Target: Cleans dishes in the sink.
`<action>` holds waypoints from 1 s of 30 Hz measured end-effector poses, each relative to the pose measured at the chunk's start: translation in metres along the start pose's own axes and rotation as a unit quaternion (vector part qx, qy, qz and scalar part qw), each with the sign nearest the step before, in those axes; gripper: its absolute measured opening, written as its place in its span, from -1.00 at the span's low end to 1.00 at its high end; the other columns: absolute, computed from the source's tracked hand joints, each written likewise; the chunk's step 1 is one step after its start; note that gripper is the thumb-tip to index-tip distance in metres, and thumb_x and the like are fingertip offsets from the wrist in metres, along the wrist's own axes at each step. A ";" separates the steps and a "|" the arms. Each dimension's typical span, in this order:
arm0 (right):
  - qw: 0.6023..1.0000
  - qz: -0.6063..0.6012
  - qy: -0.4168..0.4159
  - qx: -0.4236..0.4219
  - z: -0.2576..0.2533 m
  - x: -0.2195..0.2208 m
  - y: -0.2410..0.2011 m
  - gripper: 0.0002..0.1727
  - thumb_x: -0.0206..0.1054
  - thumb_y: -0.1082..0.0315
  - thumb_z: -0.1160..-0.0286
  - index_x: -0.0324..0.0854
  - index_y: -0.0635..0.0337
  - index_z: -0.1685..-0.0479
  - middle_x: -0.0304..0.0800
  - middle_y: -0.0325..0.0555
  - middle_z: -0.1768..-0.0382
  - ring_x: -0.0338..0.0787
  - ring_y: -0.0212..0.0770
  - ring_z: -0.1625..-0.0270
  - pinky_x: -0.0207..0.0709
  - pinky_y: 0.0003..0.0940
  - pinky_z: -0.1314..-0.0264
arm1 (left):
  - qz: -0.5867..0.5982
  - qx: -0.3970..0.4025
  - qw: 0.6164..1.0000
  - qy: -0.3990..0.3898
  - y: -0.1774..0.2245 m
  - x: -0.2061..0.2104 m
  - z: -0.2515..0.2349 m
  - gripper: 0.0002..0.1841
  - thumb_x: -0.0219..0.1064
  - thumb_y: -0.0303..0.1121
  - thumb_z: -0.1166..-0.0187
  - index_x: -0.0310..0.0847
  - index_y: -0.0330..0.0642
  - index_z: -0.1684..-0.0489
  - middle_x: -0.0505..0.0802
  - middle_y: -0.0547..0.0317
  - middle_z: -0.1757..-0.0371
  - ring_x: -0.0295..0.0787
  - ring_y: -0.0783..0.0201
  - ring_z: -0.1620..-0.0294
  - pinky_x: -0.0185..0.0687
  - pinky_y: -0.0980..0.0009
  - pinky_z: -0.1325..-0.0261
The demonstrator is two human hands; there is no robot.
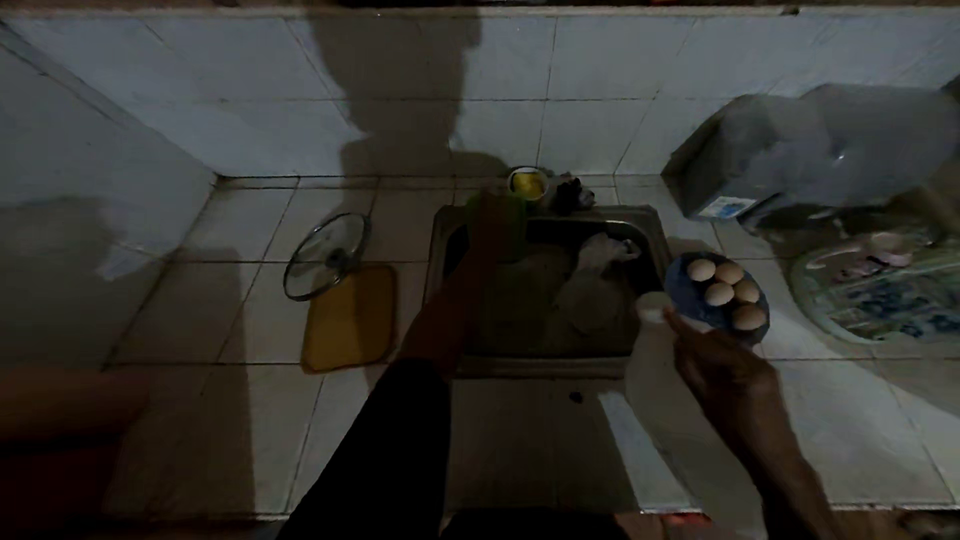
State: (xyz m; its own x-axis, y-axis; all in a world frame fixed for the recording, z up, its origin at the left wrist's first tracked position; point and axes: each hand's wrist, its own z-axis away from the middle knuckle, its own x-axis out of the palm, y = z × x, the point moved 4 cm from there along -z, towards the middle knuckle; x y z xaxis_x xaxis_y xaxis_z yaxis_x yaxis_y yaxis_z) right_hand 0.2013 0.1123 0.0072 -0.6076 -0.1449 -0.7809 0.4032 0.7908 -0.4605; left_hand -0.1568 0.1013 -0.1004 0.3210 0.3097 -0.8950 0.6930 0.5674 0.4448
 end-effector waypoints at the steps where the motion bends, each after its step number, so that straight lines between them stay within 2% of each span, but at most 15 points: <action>1: 0.999 0.008 -0.029 0.011 -0.006 0.010 -0.004 -0.62 0.25 0.48 -0.51 0.80 0.23 -0.26 0.78 0.14 0.42 0.71 -0.04 0.51 0.63 -0.24 0.42 | -0.022 0.005 1.000 0.007 -0.007 -0.003 -0.012 -0.35 0.24 -0.37 -0.69 0.16 -0.28 -0.81 0.26 -0.39 -0.79 0.12 -0.37 -0.80 0.02 -0.32 -0.75; 3: 0.996 0.008 -0.089 0.023 -0.016 0.030 -0.011 -0.62 0.27 0.48 -0.56 0.78 0.18 -0.32 0.82 0.20 0.32 0.79 0.10 0.41 0.69 -0.06 0.32 | -0.047 0.019 0.999 -0.020 -0.013 -0.006 -0.003 -0.40 0.18 -0.46 -0.74 0.18 -0.30 -0.80 0.28 -0.34 -0.80 0.07 -0.33 -0.84 -0.17 -0.33 -0.81; 4: 0.993 0.005 -0.120 0.024 -0.020 0.041 -0.013 -0.61 0.27 0.48 -0.58 0.76 0.18 -0.34 0.82 0.23 0.27 0.82 0.16 0.36 0.71 0.00 0.28 | -0.072 0.015 0.992 -0.098 -0.005 -0.017 0.016 -0.43 0.14 -0.45 -0.78 0.18 -0.27 -0.80 0.27 -0.23 -0.82 0.08 -0.25 -0.85 -0.08 -0.23 -0.84; 5: 0.987 0.003 -0.159 0.035 -0.023 0.052 -0.015 -0.61 0.25 0.46 -0.62 0.74 0.15 -0.38 0.84 0.27 0.19 0.84 0.21 0.28 0.72 0.06 0.20 | -0.071 0.034 0.988 -0.132 -0.003 -0.014 0.031 -0.49 0.14 -0.43 -0.79 0.29 -0.26 -0.73 0.38 -0.18 -0.77 0.25 -0.18 -0.78 0.15 -0.12 -0.78; 7: 0.958 0.002 -0.276 0.085 -0.031 0.075 -0.022 -0.58 0.18 0.35 -0.75 0.65 0.03 -0.51 0.82 0.29 -0.05 0.85 0.23 0.02 0.69 0.09 -0.08 | 0.019 0.100 0.990 -0.099 -0.018 0.024 0.062 -0.63 0.20 -0.29 -0.74 0.62 -0.27 -0.41 0.73 -0.20 -0.38 0.70 -0.14 -0.38 0.62 -0.10 -0.41; 10: 0.896 0.031 -0.425 0.125 -0.037 0.107 -0.034 -0.53 0.05 0.23 -0.86 0.49 -0.14 -0.67 0.71 0.27 -0.34 0.74 0.24 -0.32 0.55 0.11 -0.39 | 0.086 0.096 0.969 -0.209 -0.023 0.064 0.134 -0.51 0.09 -0.13 -0.83 0.52 -0.20 -0.59 0.63 -0.11 -0.58 0.52 -0.08 -0.62 0.32 -0.07 -0.67; 12: 0.870 0.058 -0.475 0.121 -0.040 0.124 -0.041 -0.52 -0.01 0.20 -0.88 0.44 -0.16 -0.71 0.66 0.23 -0.44 0.68 0.24 -0.43 0.50 0.11 -0.48 | 0.055 0.051 0.967 -0.242 -0.035 0.081 0.151 -0.44 0.06 -0.01 -0.82 0.35 0.04 -0.76 0.51 0.02 -0.72 0.35 -0.12 -0.74 0.24 -0.20 -0.70; 15: 0.849 0.087 -0.507 0.119 -0.047 0.132 -0.046 -0.50 -0.06 0.20 -0.91 0.36 -0.17 -0.76 0.63 0.28 -0.46 0.67 0.28 -0.45 0.49 0.15 -0.47 | 0.005 0.091 0.970 -0.226 -0.047 0.099 0.144 -0.50 -0.04 -0.09 -0.87 0.36 0.09 -0.75 0.40 0.21 -0.81 0.29 -0.01 -0.79 0.21 -0.24 -0.70; 17: 0.848 0.088 -0.510 0.118 -0.049 0.134 -0.048 -0.50 -0.05 0.21 -0.90 0.35 -0.17 -0.77 0.62 0.28 -0.45 0.66 0.27 -0.45 0.48 0.15 -0.48 | -0.002 0.103 0.970 -0.219 -0.050 0.104 0.141 -0.49 0.10 -0.27 -0.81 0.35 0.01 -0.76 0.21 0.16 -0.90 -0.02 -0.01 -0.91 -0.13 -0.34 -0.79; 18: 0.848 0.087 -0.510 0.119 -0.048 0.134 -0.050 -0.49 -0.05 0.21 -0.90 0.34 -0.18 -0.78 0.62 0.27 -0.46 0.65 0.26 -0.46 0.47 0.13 -0.50 | -0.014 0.095 0.972 -0.214 -0.051 0.104 0.141 -0.45 0.15 -0.29 -0.78 0.29 -0.01 -0.79 0.15 0.11 -0.91 -0.11 -0.04 -0.93 -0.14 -0.35 -0.79; 20: 0.850 0.076 -0.506 0.122 -0.046 0.131 -0.051 -0.50 -0.03 0.23 -0.90 0.35 -0.18 -0.77 0.62 0.26 -0.47 0.64 0.26 -0.47 0.46 0.13 -0.51 | -0.008 0.051 0.975 -0.216 -0.048 0.100 0.140 -0.40 0.13 -0.24 -0.80 0.18 -0.10 -0.84 0.11 0.05 -0.92 -0.04 -0.04 -0.91 0.04 -0.12 -0.81; 22: 0.854 0.064 -0.501 0.121 -0.042 0.129 -0.051 -0.51 -0.02 0.23 -0.89 0.40 -0.14 -0.74 0.63 0.24 -0.46 0.64 0.24 -0.48 0.46 0.12 -0.51 | 0.028 0.020 0.981 -0.192 -0.050 0.102 0.138 -0.40 0.13 -0.17 -0.80 0.21 -0.12 -0.82 0.22 0.04 -0.88 0.14 -0.05 -0.85 0.11 -0.09 -0.79; 24: 0.860 0.053 -0.492 0.123 -0.039 0.128 -0.051 -0.52 0.00 0.22 -0.88 0.45 -0.12 -0.70 0.64 0.21 -0.46 0.65 0.21 -0.48 0.46 0.10 -0.52 | -0.026 0.059 0.986 -0.153 -0.063 0.121 0.132 -0.42 0.14 -0.19 -0.78 0.26 0.01 -0.81 0.26 -0.07 -0.86 0.05 -0.10 -0.88 -0.03 -0.16 -0.83; 26: 0.857 0.061 -0.497 0.120 -0.037 0.128 -0.052 -0.52 -0.02 0.21 -0.89 0.43 -0.16 -0.72 0.63 0.22 -0.47 0.67 0.22 -0.46 0.48 0.11 -0.49 | -0.058 0.113 0.976 -0.176 -0.057 0.117 0.135 -0.41 0.11 -0.34 -0.79 0.18 -0.04 -0.85 0.20 -0.18 -0.87 -0.06 -0.17 -0.91 -0.16 -0.16 -0.87; 30: 0.851 0.060 -0.505 0.133 -0.032 0.127 -0.055 -0.50 -0.02 0.21 -0.89 0.38 -0.22 -0.75 0.61 0.23 -0.48 0.66 0.23 -0.45 0.48 0.13 -0.47 | -0.029 0.076 0.960 -0.270 -0.027 0.083 0.132 -0.37 0.20 -0.42 -0.73 0.16 -0.21 -0.83 0.24 -0.07 -0.86 0.06 -0.12 -0.87 -0.08 -0.15 -0.82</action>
State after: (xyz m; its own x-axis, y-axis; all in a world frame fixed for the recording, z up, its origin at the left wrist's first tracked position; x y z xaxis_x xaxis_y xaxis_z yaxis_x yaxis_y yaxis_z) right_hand 0.0802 0.0699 -0.0528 0.2926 -0.6156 -0.7317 0.6435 0.6928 -0.3255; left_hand -0.0632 0.0107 -0.1908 0.5383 -0.1819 -0.8229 0.7929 0.4403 0.4213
